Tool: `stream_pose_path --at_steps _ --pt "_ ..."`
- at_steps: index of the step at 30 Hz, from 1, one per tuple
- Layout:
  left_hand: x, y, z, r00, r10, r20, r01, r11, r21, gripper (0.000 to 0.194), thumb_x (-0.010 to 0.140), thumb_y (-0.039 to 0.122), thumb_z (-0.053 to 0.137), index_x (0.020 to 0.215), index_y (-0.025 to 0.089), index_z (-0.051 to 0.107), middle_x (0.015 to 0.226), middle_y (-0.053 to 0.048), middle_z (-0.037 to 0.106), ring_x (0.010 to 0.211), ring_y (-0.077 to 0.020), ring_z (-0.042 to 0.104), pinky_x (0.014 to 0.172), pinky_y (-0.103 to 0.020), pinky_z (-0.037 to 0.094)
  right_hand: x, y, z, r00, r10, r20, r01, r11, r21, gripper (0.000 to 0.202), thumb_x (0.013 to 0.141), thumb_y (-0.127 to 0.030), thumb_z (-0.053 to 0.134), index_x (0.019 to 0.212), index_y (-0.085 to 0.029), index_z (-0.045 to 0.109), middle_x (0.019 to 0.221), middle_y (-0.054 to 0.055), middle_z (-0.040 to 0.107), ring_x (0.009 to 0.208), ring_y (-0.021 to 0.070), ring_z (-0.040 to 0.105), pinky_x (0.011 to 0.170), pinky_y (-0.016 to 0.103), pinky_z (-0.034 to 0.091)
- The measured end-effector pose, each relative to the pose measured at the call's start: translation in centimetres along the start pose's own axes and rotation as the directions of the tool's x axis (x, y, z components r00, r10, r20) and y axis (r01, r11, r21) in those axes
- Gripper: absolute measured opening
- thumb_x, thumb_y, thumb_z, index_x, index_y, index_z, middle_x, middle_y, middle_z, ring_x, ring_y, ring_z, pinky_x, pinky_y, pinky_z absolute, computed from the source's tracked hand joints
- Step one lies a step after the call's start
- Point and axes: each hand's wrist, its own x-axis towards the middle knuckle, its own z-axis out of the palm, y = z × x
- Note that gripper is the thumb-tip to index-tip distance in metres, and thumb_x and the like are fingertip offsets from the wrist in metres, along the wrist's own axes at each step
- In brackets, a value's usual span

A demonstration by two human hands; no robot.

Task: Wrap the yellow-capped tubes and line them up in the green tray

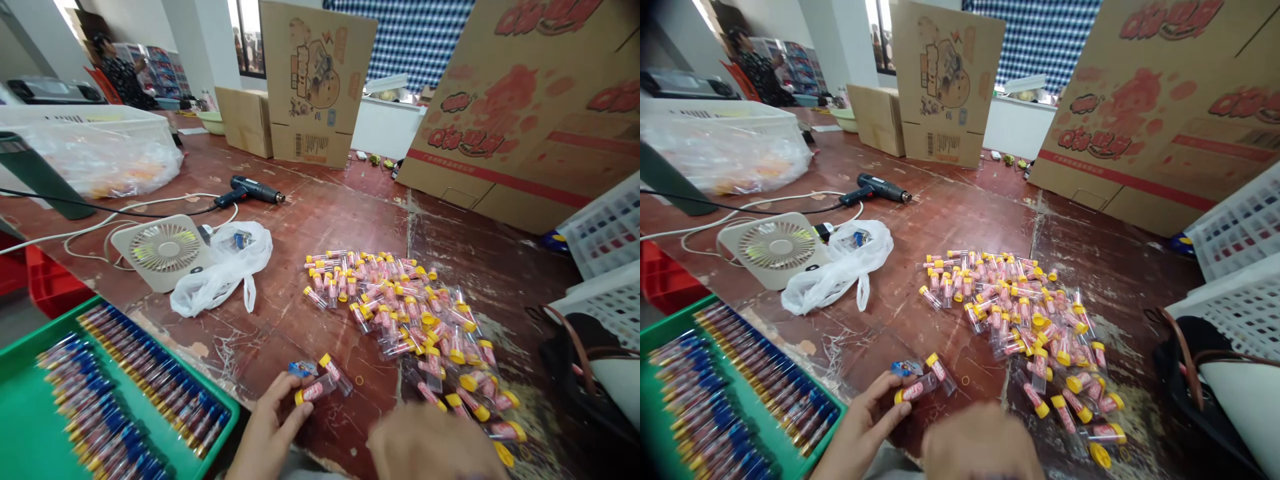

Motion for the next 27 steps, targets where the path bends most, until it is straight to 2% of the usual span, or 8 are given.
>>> stream_pose_path --at_steps 3,6,8,13,15,18,22,27 --pt "0.0 0.1 0.0 1.0 0.015 0.025 -0.015 1.0 0.007 0.022 0.083 0.033 0.065 0.1 0.021 0.072 0.096 -0.008 0.066 0.095 -0.027 0.062 0.084 -0.031 0.047 2.6 -1.5 1.7 0.947 -0.058 0.317 0.187 0.9 -0.394 0.013 0.057 -0.031 0.085 0.062 -0.028 0.073 0.06 0.0 0.067 0.058 0.0199 0.056 0.056 0.031 0.039" --pt "-0.1 0.6 0.1 0.999 0.033 0.023 -0.034 0.999 0.012 0.023 0.084 0.03 0.064 0.105 0.022 0.072 0.103 -0.01 0.067 0.1 -0.0278 0.06 0.089 -0.033 0.046 5.8 -1.5 3.1 0.833 -0.009 0.552 0.468 0.543 -0.697 0.01 0.064 -0.026 0.081 0.073 -0.026 0.075 0.067 -0.002 0.071 0.06 0.0173 0.058 0.056 0.027 0.035" --pt "-0.1 0.8 0.2 0.999 0.043 0.01 -0.043 0.999 0.02 0.024 0.084 0.028 0.064 0.106 0.022 0.073 0.104 -0.01 0.067 0.102 -0.0286 0.059 0.091 -0.034 0.045 7.4 -1.0 3.7 0.793 0.047 0.608 0.539 0.413 -0.734 0.013 0.064 -0.024 0.08 0.076 -0.027 0.075 0.065 -0.003 0.071 0.057 0.0159 0.057 0.053 0.025 0.032" --pt "-0.1 0.9 0.3 0.998 0.025 -0.05 -0.025 1.0 0.014 0.023 0.081 0.026 0.065 0.102 0.023 0.075 0.1 -0.01 0.067 0.1 -0.0298 0.059 0.092 -0.037 0.045 9.2 0.1 4.3 0.743 0.119 0.658 0.614 0.268 -0.742 0.018 0.066 -0.022 0.076 0.053 -0.021 0.065 0.046 -0.005 0.057 0.043 0.0104 0.042 0.047 0.025 0.023" --pt "-0.2 0.9 0.2 0.998 0.026 -0.058 -0.026 1.0 -0.006 0.023 0.081 0.025 0.066 0.102 0.023 0.075 0.106 -0.011 0.066 0.104 -0.0297 0.059 0.095 -0.038 0.044 9.4 0.3 4.2 0.756 0.097 0.647 0.588 0.333 -0.737 0.026 0.071 -0.022 0.071 0.049 -0.019 0.059 0.044 -0.006 0.051 0.044 0.0094 0.037 0.046 0.025 0.022" --pt "-0.4 1.0 0.0 0.998 0.002 -0.068 -0.01 0.993 -0.117 0.018 0.079 0.029 0.069 0.095 0.023 0.075 0.113 -0.011 0.065 0.108 -0.0301 0.06 0.091 -0.036 0.048 9.6 0.6 3.4 0.839 0.004 0.544 0.425 0.619 -0.661 0.026 0.078 -0.027 0.067 0.054 -0.018 0.061 0.049 -0.005 0.05 0.048 0.0104 0.037 0.046 0.024 0.025" --pt "-0.7 1.2 -0.1 0.985 -0.161 -0.063 0.12 0.901 -0.416 0.027 0.074 0.038 0.075 0.095 0.021 0.073 0.095 -0.009 0.071 0.092 -0.0272 0.068 0.073 -0.031 0.055 9.3 1.5 1.6 0.967 -0.013 0.253 0.087 0.955 -0.283 0.03 0.07 -0.041 0.077 0.064 -0.019 0.058 0.046 -0.009 0.04 0.043 0.0081 0.03 0.042 0.021 0.023" --pt "-0.5 1.5 0.8 0.969 -0.234 -0.082 0.142 0.796 -0.588 0.034 0.064 0.037 0.085 0.09 0.018 0.073 0.087 -0.007 0.073 0.086 -0.0247 0.071 0.066 -0.025 0.055 8.1 2.8 0.4 0.999 0.047 0.024 -0.049 0.993 0.105 0.039 0.061 -0.036 0.086 0.069 -0.02 0.051 0.047 -0.012 0.036 0.04 0.0049 0.026 0.038 0.017 0.022"
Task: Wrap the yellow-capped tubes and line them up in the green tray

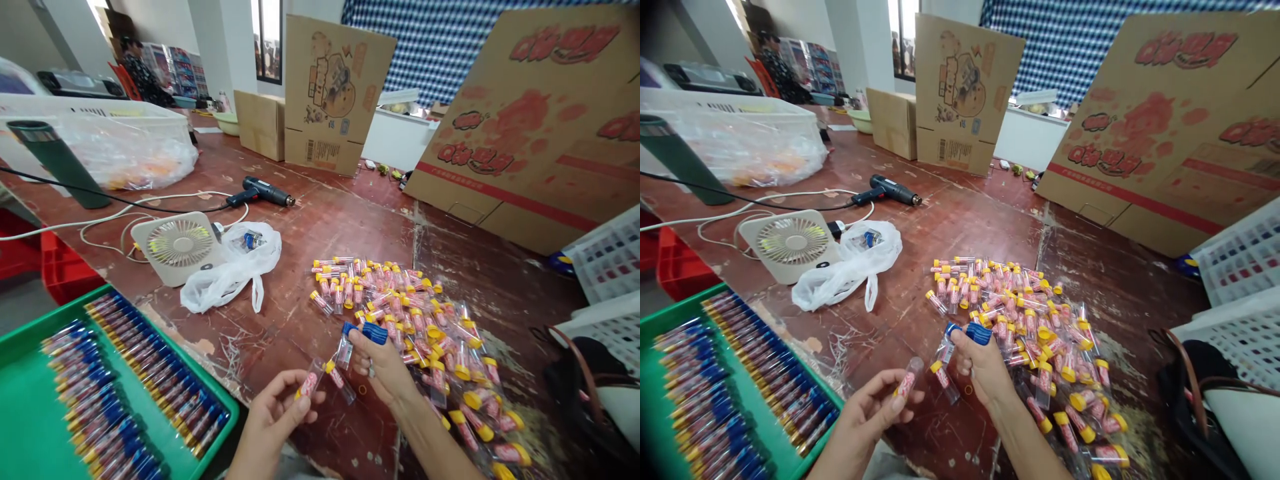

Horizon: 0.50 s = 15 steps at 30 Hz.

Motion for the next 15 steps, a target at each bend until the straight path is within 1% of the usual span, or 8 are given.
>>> stream_pose_path --at_steps 3,5,10,13,15 --pt "-0.2 -0.6 0.9 0.999 -0.02 0.029 0.02 1.0 -0.011 0.037 0.062 0.039 0.086 0.089 0.018 0.073 0.086 -0.008 0.073 0.083 -0.0234 0.071 0.064 -0.025 0.055 -0.8 0.6 0.1 0.997 -0.025 -0.074 0.031 0.997 0.078 0.042 0.063 -0.036 0.085 0.062 -0.02 0.046 0.047 -0.011 0.034 0.039 0.0045 0.027 0.036 0.016 0.024" --pt "-0.4 -1.1 1.4 0.999 -0.028 0.039 0.028 1.0 -0.008 0.037 0.061 0.04 0.086 0.089 0.018 0.073 0.084 -0.007 0.073 0.081 -0.0222 0.07 0.063 -0.024 0.055 -1.2 0.8 0.3 0.995 -0.034 -0.093 0.045 0.992 0.117 0.043 0.064 -0.036 0.085 0.06 -0.02 0.045 0.047 -0.011 0.035 0.039 0.0043 0.028 0.036 0.016 0.025" --pt "-0.5 -1.4 2.0 0.999 -0.034 0.024 0.034 0.999 -0.024 0.037 0.061 0.039 0.087 0.088 0.018 0.074 0.083 -0.006 0.072 0.078 -0.0192 0.069 0.061 -0.021 0.053 -2.2 0.6 0.8 0.999 -0.019 -0.042 0.027 0.983 0.184 0.043 0.065 -0.034 0.085 0.061 -0.02 0.045 0.048 -0.011 0.035 0.04 0.0042 0.028 0.037 0.015 0.026" --pt "-0.4 -1.2 2.2 0.999 -0.034 0.023 0.034 0.999 -0.011 0.037 0.062 0.039 0.087 0.089 0.018 0.074 0.082 -0.006 0.072 0.077 -0.0187 0.069 0.062 -0.021 0.052 -2.5 0.6 0.7 1.0 -0.016 0.001 0.016 0.981 0.192 0.041 0.067 -0.035 0.084 0.064 -0.02 0.046 0.049 -0.011 0.035 0.042 0.0048 0.029 0.039 0.016 0.027" --pt "-0.5 -1.1 2.2 0.999 -0.037 0.031 0.037 0.999 -0.001 0.037 0.062 0.039 0.086 0.089 0.017 0.073 0.081 -0.006 0.072 0.076 -0.0188 0.07 0.062 -0.021 0.052 -2.6 0.7 0.5 0.999 -0.035 0.02 0.031 0.983 0.18 0.039 0.068 -0.035 0.083 0.066 -0.02 0.048 0.05 -0.011 0.035 0.042 0.0053 0.029 0.039 0.016 0.027"
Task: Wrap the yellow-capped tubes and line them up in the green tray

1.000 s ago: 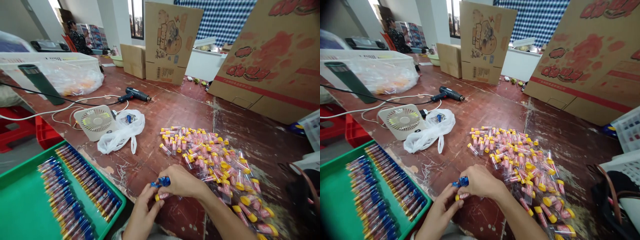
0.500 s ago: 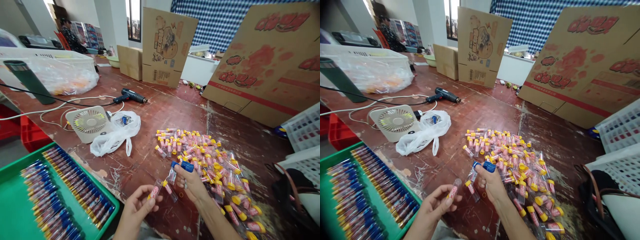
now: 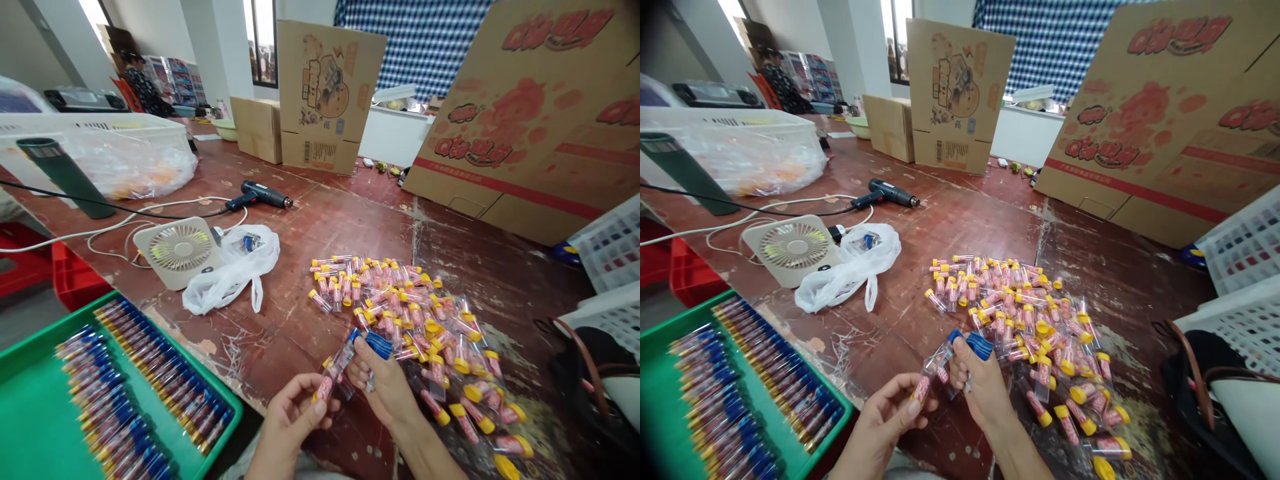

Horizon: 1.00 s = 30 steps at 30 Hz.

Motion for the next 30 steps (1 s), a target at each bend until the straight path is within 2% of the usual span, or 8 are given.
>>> stream_pose_path --at_steps 5,8,10,14,18,20,23,30 --pt "-0.1 -0.1 -0.1 1.0 -0.003 0.016 0.003 1.0 0.012 0.036 0.064 0.038 0.085 0.09 0.016 0.073 0.079 -0.006 0.072 0.074 -0.019 0.07 0.062 -0.022 0.052 0.0 0.0 -0.9 0.988 -0.096 0.118 0.121 0.966 -0.229 0.028 0.073 -0.039 0.08 0.074 -0.018 0.061 0.049 -0.009 0.039 0.043 0.0062 0.03 0.042 0.02 0.027" --pt "-0.1 0.0 0.1 1.0 0.014 0.017 -0.014 1.0 -0.009 0.037 0.065 0.036 0.085 0.092 0.017 0.07 0.08 -0.005 0.071 0.072 -0.0201 0.071 0.061 -0.024 0.053 -0.3 -0.2 -1.1 0.976 -0.073 0.206 0.156 0.895 -0.418 0.025 0.075 -0.037 0.078 0.086 -0.016 0.07 0.056 -0.004 0.053 0.047 0.007 0.034 0.043 0.022 0.026" --pt "-0.1 0.2 0.4 0.999 0.04 0.02 -0.039 0.999 -0.025 0.036 0.066 0.034 0.084 0.094 0.018 0.068 0.082 -0.005 0.071 0.072 -0.0204 0.071 0.059 -0.024 0.053 -0.7 -0.2 -1.1 0.97 -0.041 0.24 0.152 0.872 -0.465 0.028 0.074 -0.038 0.078 0.093 -0.017 0.072 0.067 -0.001 0.061 0.049 0.0076 0.036 0.044 0.022 0.027" --pt "-0.1 1.0 0.7 0.996 0.055 0.072 -0.053 0.998 -0.022 0.033 0.068 0.029 0.083 0.095 0.018 0.067 0.085 -0.006 0.072 0.074 -0.0214 0.072 0.062 -0.025 0.055 -1.2 0.4 -0.8 0.975 -0.038 0.218 0.134 0.884 -0.447 0.029 0.075 -0.039 0.077 0.095 -0.018 0.073 0.069 0.0 0.062 0.049 0.0074 0.037 0.043 0.022 0.027" --pt "-0.3 1.8 0.3 0.984 0.025 0.179 -0.02 0.999 -0.029 0.043 0.069 0.024 0.083 0.108 0.016 0.069 0.091 -0.01 0.075 0.086 -0.0235 0.071 0.075 -0.028 0.056 -1.3 0.9 -0.6 0.994 -0.061 0.086 0.086 0.945 -0.317 0.029 0.075 -0.04 0.077 0.093 -0.017 0.074 0.054 -0.005 0.048 0.046 0.0065 0.031 0.042 0.021 0.025" --pt "-0.3 1.9 0.0 0.983 0.015 0.185 -0.011 1.0 -0.022 0.041 0.073 0.024 0.08 0.111 0.015 0.069 0.09 -0.011 0.076 0.086 -0.0226 0.071 0.074 -0.027 0.056 -1.4 1.0 -0.5 0.997 -0.046 0.056 0.059 0.962 -0.265 0.031 0.073 -0.041 0.078 0.091 -0.016 0.074 0.051 -0.006 0.044 0.045 0.0063 0.029 0.041 0.02 0.025" --pt "-0.1 1.6 -0.1 0.994 0.017 0.109 -0.014 1.0 -0.021 0.032 0.075 0.026 0.078 0.104 0.014 0.073 0.081 -0.01 0.077 0.076 -0.0198 0.072 0.066 -0.024 0.057 -1.6 1.1 -0.2 0.997 -0.024 0.072 0.041 0.969 -0.242 0.031 0.072 -0.04 0.079 0.091 -0.016 0.074 0.05 -0.007 0.042 0.044 0.006 0.029 0.041 0.02 0.024" --pt "0.3 1.0 -0.1 0.995 0.08 -0.064 -0.08 0.997 -0.008 0.022 0.066 0.026 0.084 0.082 0.013 0.078 0.064 -0.007 0.075 0.061 -0.0168 0.069 0.053 -0.02 0.055 -2.0 1.7 0.1 0.995 -0.008 0.099 0.032 0.968 -0.25 0.03 0.073 -0.039 0.079 0.092 -0.016 0.074 0.048 -0.006 0.044 0.043 0.0053 0.028 0.041 0.02 0.023"
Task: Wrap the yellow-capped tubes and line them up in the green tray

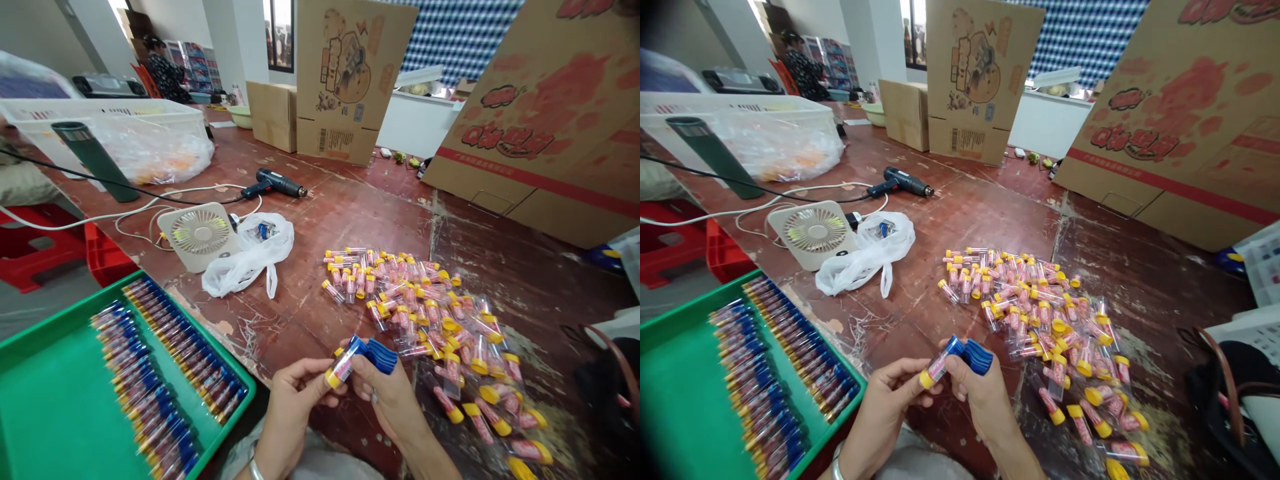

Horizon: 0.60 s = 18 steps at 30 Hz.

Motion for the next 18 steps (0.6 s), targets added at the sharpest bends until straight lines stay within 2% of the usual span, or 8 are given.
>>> stream_pose_path --at_steps 5,11,18 --pt "0.34 -0.01 0.02 0.997 0.049 -0.053 -0.049 0.999 0.011 0.019 0.065 0.025 0.084 0.078 0.013 0.078 0.06 -0.005 0.073 0.055 -0.0137 0.065 0.051 -0.019 0.054 0.08 0.19 0.42 1.0 0.001 -0.011 -0.001 1.0 -0.015 0.03 0.073 -0.038 0.079 0.093 -0.016 0.074 0.049 -0.006 0.045 0.044 0.006 0.029 0.041 0.02 0.024" --pt "0.45 -0.1 -0.03 0.993 0.056 -0.106 -0.055 0.998 0.01 0.021 0.061 0.027 0.086 0.073 0.012 0.076 0.056 -0.004 0.072 0.052 -0.0137 0.065 0.049 -0.019 0.053 0.24 0.44 0.44 1.0 0.007 -0.011 -0.008 0.999 -0.036 0.032 0.072 -0.039 0.079 0.093 -0.015 0.074 0.05 -0.005 0.046 0.044 0.0066 0.03 0.041 0.021 0.024" --pt "0.37 -0.04 -0.08 0.991 0.064 -0.113 -0.062 0.998 0.023 0.024 0.059 0.03 0.087 0.072 0.013 0.075 0.055 -0.004 0.072 0.048 -0.0126 0.063 0.049 -0.02 0.053 0.12 0.38 0.61 1.0 0.012 -0.018 -0.013 0.998 -0.055 0.033 0.072 -0.04 0.079 0.093 -0.014 0.074 0.048 -0.005 0.044 0.044 0.0071 0.029 0.042 0.022 0.025"
